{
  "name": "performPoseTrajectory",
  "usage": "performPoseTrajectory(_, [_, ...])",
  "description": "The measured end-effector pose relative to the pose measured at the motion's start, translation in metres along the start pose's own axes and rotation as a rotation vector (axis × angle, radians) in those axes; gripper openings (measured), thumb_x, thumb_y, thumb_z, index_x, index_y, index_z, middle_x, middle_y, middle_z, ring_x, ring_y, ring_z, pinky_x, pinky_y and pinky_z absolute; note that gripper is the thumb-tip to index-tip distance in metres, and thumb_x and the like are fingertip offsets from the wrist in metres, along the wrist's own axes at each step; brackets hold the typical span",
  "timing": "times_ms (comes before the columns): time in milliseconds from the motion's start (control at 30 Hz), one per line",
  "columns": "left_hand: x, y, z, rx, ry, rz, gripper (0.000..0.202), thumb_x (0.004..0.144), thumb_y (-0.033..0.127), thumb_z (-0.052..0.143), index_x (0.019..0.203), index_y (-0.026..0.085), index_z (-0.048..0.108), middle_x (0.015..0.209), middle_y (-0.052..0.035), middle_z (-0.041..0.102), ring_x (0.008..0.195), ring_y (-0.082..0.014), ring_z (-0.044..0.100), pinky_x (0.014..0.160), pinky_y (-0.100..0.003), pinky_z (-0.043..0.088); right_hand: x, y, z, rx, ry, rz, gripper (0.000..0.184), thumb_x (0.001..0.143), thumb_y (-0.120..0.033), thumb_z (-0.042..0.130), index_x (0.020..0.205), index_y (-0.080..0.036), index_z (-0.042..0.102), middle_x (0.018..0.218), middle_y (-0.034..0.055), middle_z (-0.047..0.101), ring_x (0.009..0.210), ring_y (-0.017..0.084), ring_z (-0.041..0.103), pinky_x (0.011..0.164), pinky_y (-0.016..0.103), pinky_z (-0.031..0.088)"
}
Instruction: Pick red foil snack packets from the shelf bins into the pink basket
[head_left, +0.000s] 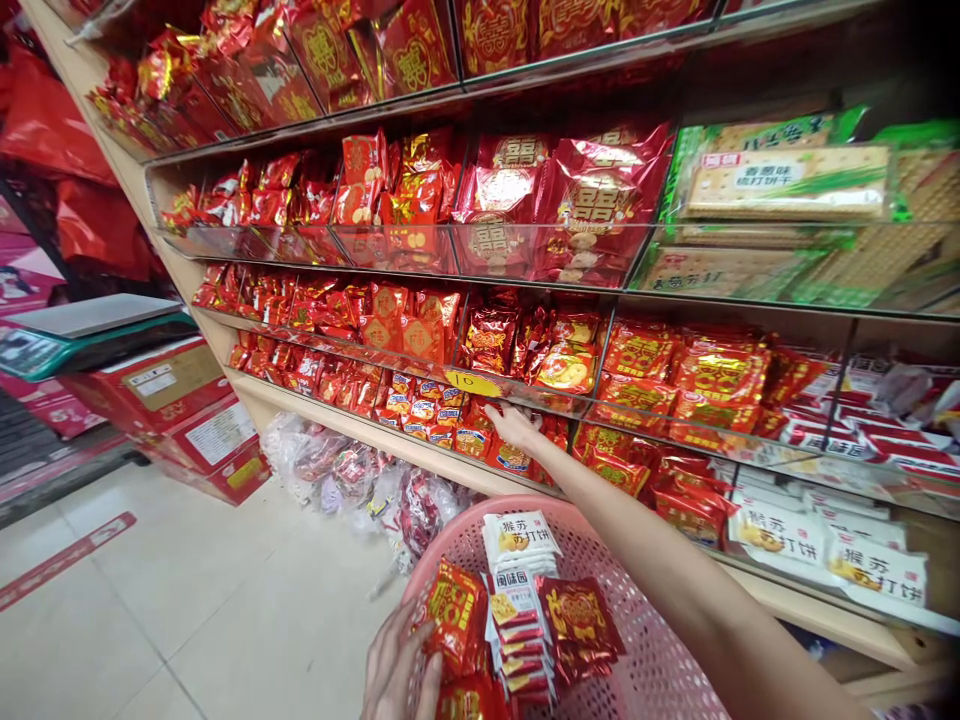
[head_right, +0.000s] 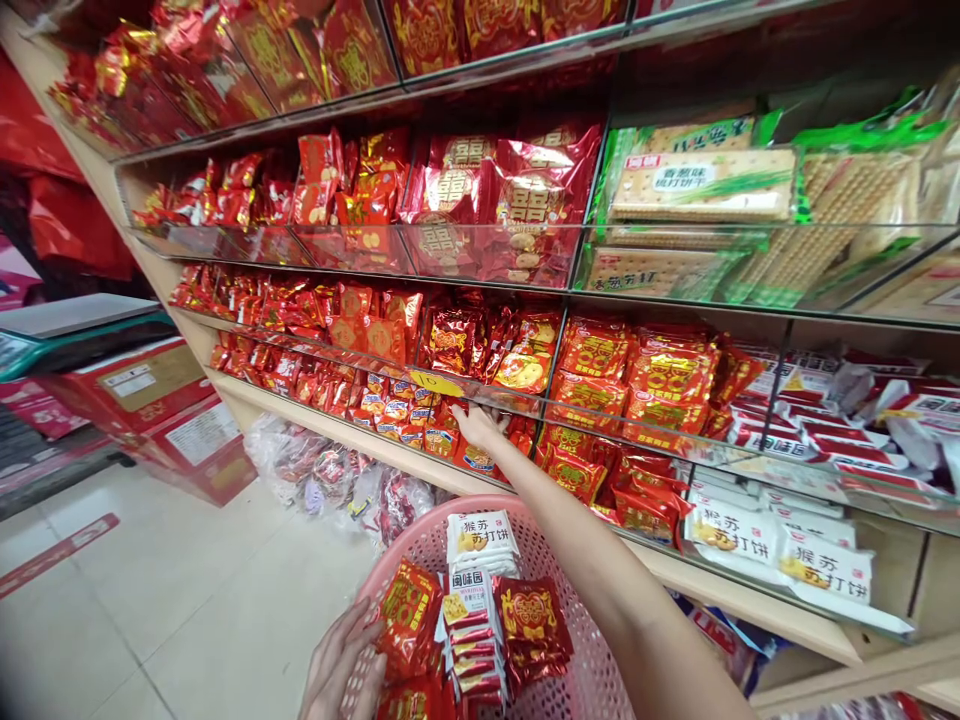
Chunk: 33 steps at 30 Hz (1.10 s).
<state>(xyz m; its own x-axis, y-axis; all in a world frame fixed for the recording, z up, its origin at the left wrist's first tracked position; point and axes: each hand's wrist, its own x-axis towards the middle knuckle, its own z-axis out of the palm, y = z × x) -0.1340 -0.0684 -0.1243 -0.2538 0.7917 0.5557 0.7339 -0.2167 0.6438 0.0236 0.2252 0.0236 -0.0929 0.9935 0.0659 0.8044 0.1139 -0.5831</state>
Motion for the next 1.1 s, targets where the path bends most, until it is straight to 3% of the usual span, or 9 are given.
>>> performPoseTrajectory(133, [-0.001, -0.002, 0.001, -0.007, -0.002, -0.016, 0.023, 0.084, 0.033, 0.051, 0.103, 0.026, 0.064, 0.125, -0.0076, 0.057, 0.119, -0.0269, 0.048, 0.093, -0.044, 0.046, 0.002, -0.004, 0.000, 0.050, 0.003, -0.011, 0.051, 0.088, -0.054, 0.034, 0.127, -0.027, 0.051, 0.134, 0.0103, 0.051, 0.131, 0.036, 0.032, 0.104, 0.066, 0.010])
performPoseTrajectory(267, [0.000, -0.001, 0.001, -0.012, -0.007, -0.024, 0.023, 0.085, 0.033, 0.051, 0.103, 0.026, 0.064, 0.125, -0.0074, 0.057, 0.119, -0.0268, 0.048, 0.094, -0.044, 0.045, 0.003, -0.002, 0.002, 0.078, 0.048, -0.006, 0.047, 0.088, -0.051, 0.037, 0.120, -0.025, 0.057, 0.124, 0.0106, 0.059, 0.124, 0.034, 0.043, 0.105, 0.061, 0.017])
performPoseTrajectory(500, [0.000, 0.001, 0.000, -0.026, -0.020, -0.019, 0.022, 0.085, 0.031, 0.052, 0.103, 0.026, 0.063, 0.126, -0.0072, 0.056, 0.120, -0.0270, 0.046, 0.095, -0.045, 0.044, 0.001, 0.002, 0.003, 0.108, 0.122, -0.006, 0.038, 0.087, -0.042, 0.043, 0.116, -0.023, 0.059, 0.121, 0.0096, 0.061, 0.119, 0.028, 0.049, 0.104, 0.048, 0.027])
performPoseTrajectory(700, [-0.001, -0.003, 0.001, -0.018, -0.006, -0.014, 0.022, 0.084, 0.031, 0.052, 0.104, 0.026, 0.063, 0.124, -0.0078, 0.057, 0.118, -0.0266, 0.048, 0.094, -0.044, 0.045, -0.001, -0.008, 0.007, 0.123, 0.180, 0.033, 0.037, 0.086, -0.038, 0.045, 0.113, -0.016, 0.059, 0.121, 0.0166, 0.060, 0.119, 0.033, 0.048, 0.104, 0.056, 0.022])
performPoseTrajectory(933, [0.000, -0.007, 0.003, -0.008, -0.004, -0.004, 0.023, 0.085, 0.033, 0.050, 0.103, 0.027, 0.063, 0.124, -0.0067, 0.057, 0.116, -0.0260, 0.050, 0.094, -0.044, 0.046, -0.007, -0.018, 0.014, 0.139, 0.241, 0.012, 0.030, 0.083, -0.033, 0.048, 0.106, -0.019, 0.061, 0.110, 0.0116, 0.065, 0.113, 0.028, 0.051, 0.102, 0.050, 0.026])
performPoseTrajectory(1100, [0.000, -0.007, 0.004, -0.003, 0.000, 0.006, 0.022, 0.085, 0.033, 0.051, 0.103, 0.027, 0.063, 0.125, -0.0066, 0.057, 0.117, -0.0260, 0.050, 0.093, -0.044, 0.046, -0.007, -0.018, 0.018, 0.168, 0.266, 0.048, 0.029, 0.079, -0.031, 0.050, 0.101, -0.018, 0.064, 0.095, 0.0097, 0.067, 0.099, 0.027, 0.057, 0.093, 0.048, 0.035])
